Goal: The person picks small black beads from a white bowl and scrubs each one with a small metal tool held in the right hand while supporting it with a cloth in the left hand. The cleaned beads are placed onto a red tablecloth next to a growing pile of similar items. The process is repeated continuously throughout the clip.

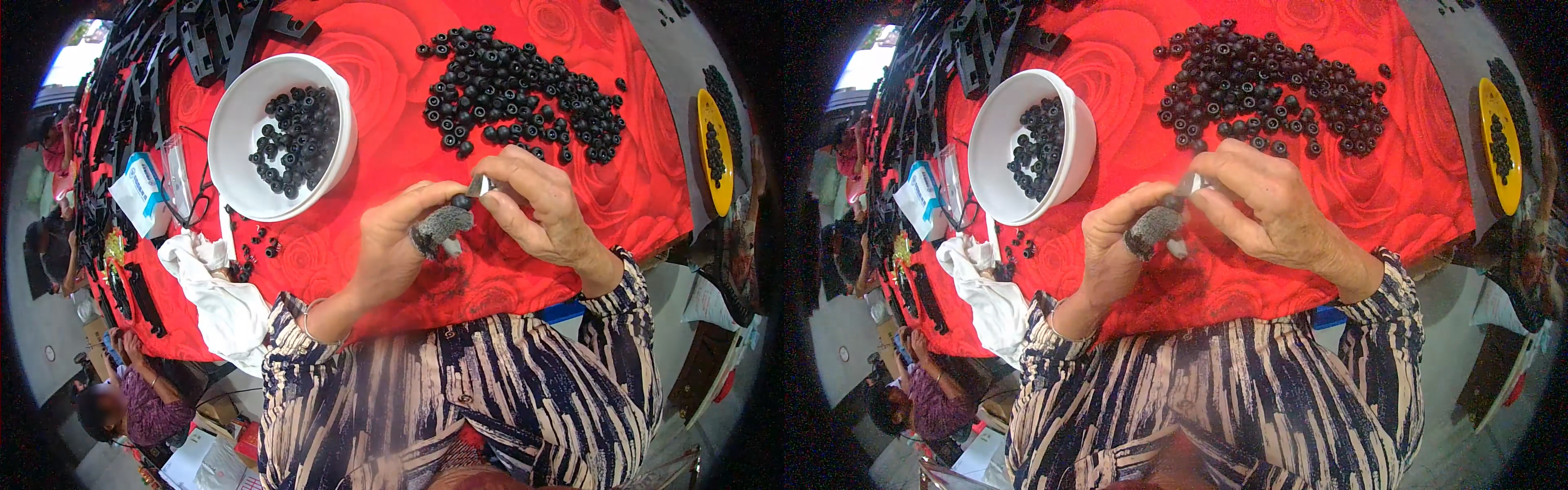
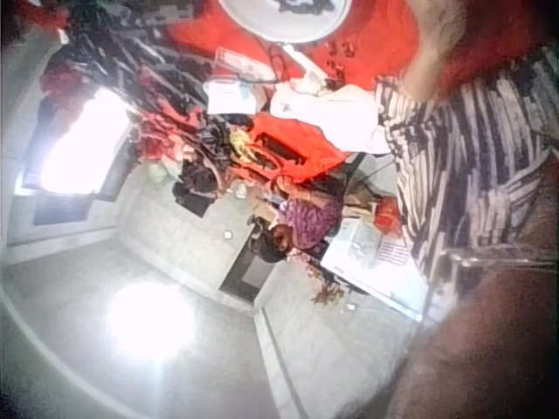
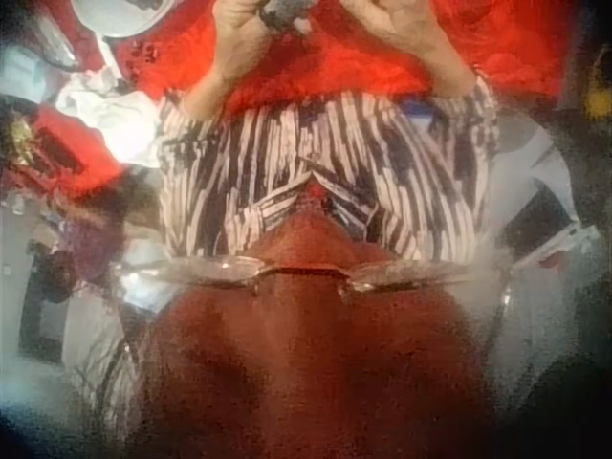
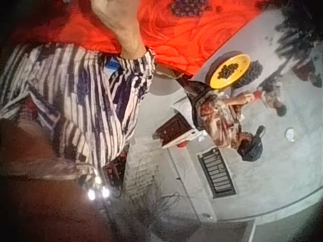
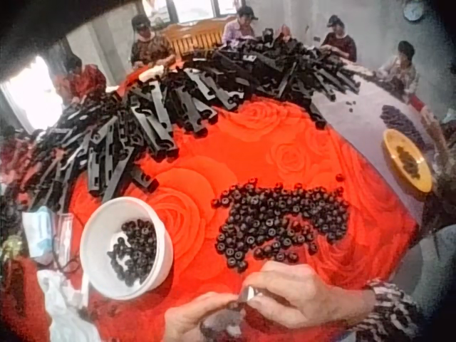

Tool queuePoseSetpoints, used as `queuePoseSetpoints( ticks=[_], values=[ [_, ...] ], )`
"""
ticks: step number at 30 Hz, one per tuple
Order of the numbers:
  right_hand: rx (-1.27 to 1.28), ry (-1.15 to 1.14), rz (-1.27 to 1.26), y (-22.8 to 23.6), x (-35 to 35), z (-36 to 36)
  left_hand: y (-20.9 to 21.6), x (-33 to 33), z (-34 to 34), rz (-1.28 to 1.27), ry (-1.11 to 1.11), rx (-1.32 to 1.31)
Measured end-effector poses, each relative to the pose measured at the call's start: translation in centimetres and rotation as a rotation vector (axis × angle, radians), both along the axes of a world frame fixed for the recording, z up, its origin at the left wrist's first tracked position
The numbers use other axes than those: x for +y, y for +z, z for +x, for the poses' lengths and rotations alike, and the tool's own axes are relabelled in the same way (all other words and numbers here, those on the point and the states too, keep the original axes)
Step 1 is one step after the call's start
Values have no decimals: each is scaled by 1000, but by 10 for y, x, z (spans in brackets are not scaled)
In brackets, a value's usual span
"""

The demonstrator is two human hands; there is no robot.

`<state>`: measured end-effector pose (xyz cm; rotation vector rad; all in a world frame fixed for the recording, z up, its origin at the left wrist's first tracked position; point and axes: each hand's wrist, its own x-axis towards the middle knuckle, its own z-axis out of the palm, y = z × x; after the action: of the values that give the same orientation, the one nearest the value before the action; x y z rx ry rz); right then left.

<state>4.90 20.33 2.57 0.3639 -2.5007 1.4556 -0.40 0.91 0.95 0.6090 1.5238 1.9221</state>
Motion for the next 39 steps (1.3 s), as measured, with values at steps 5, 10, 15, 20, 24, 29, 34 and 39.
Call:
queuePoseSetpoints(
  ticks=[5,10,15,20,24,29,34,39],
  values=[
    [-15,4,16,1,0,0,3,1,0,-32,2,-17],
    [9,5,12,-2,0,-1,3,0,-1,-27,-14,-12],
    [44,4,7,-5,-1,-2,4,0,-1,-39,-19,-69],
    [35,18,1,-5,0,-2,3,1,-2,-23,-17,-56],
    [36,21,-1,-5,-1,-2,-1,-1,-1,11,-17,-98],
    [8,61,36,0,2,-4,-1,-3,-3,12,-38,-80],
    [15,115,25,-4,5,-6,-5,-7,-6,2,-89,-125],
    [-5,149,8,-6,5,-7,-9,-10,-6,13,-112,-235]
  ],
)
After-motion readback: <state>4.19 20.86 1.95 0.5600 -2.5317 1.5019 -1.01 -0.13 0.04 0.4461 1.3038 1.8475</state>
